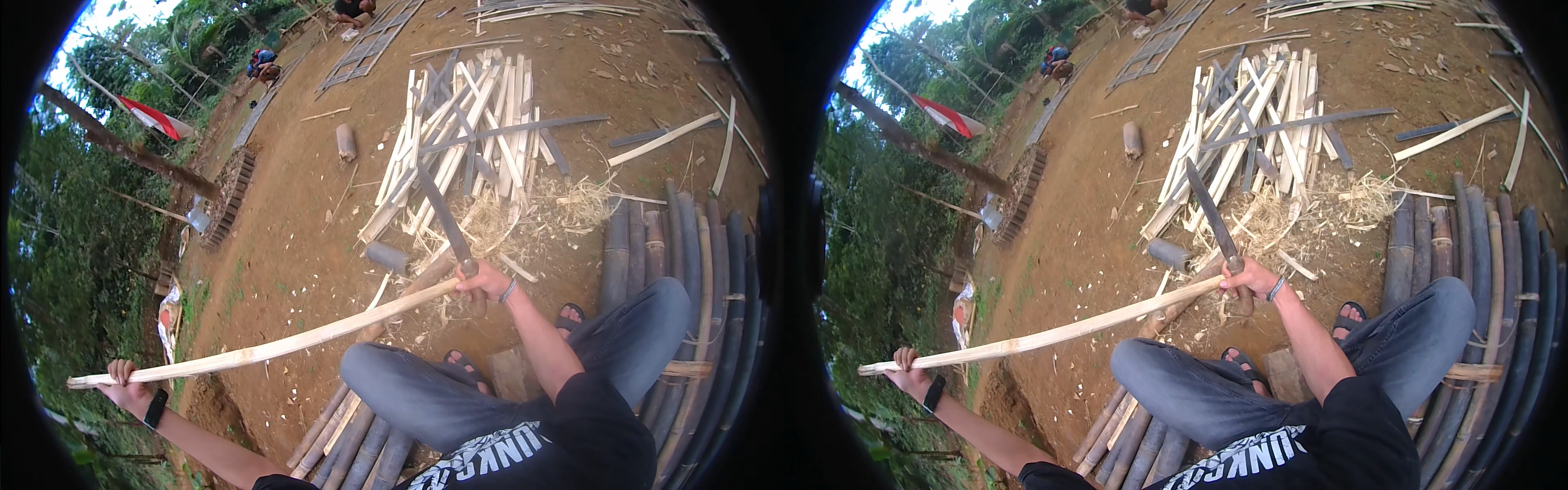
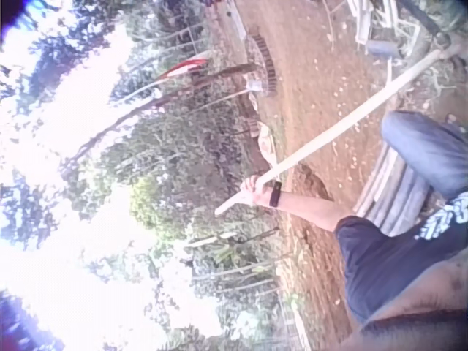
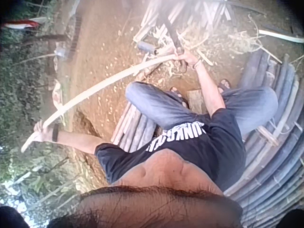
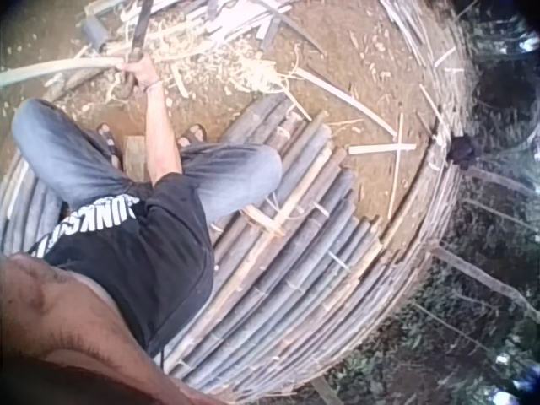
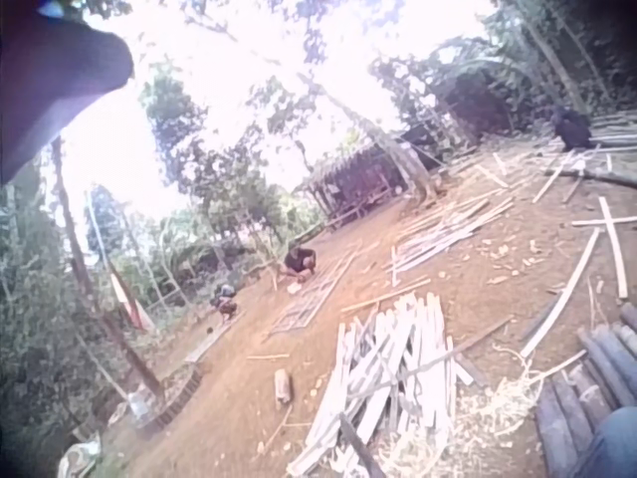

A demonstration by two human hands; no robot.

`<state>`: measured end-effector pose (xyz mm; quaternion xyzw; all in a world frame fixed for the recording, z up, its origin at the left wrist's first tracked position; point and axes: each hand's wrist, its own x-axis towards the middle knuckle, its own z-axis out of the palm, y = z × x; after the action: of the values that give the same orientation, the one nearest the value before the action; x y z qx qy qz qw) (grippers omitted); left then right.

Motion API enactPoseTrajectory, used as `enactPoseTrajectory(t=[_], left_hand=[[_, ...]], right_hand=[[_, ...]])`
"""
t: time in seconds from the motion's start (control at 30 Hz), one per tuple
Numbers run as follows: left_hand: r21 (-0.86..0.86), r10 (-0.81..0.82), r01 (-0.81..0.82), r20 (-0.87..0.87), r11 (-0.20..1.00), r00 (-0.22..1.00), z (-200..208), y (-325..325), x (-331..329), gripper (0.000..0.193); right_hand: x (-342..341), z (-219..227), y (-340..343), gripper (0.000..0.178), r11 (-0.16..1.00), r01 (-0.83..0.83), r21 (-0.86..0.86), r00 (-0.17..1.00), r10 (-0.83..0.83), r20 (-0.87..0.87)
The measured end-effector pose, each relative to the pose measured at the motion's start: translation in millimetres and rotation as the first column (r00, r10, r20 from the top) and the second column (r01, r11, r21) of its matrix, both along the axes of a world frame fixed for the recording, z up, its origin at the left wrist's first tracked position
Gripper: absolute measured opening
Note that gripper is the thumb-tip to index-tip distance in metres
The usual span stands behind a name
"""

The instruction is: The person shaves a long bamboo strip using a blade, removing outer layers and smoothing the surface while sitting.

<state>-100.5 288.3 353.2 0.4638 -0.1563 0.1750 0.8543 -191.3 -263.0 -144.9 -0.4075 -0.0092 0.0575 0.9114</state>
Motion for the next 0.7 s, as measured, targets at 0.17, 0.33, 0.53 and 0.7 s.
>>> enactPoseTrajectory(t=[0.17,0.33,0.53,0.7], left_hand=[[-0.052,0.231,-0.236,-0.089,0.970,0.969,0,17,20,0.067],[-0.048,0.300,-0.311,-0.160,0.949,0.941,-3,27,46,0.063],[-0.110,0.241,-0.270,-0.222,0.956,0.945,-3,61,72,0.064],[-0.072,0.356,-0.397,-0.318,0.915,0.879,-19,80,94,0.065]], right_hand=[[-4,15,-3,0.025,1.000,-0.013,-0.007,1.000,0.013,0.014],[-5,22,-2,0.023,0.999,-0.025,0.023,0.999,0.024,0.026],[-7,33,-1,0.020,0.999,-0.036,0.036,0.996,0.033,0.077],[-10,44,1,0.018,0.994,-0.034,0.105,0.994,0.023,0.109]])
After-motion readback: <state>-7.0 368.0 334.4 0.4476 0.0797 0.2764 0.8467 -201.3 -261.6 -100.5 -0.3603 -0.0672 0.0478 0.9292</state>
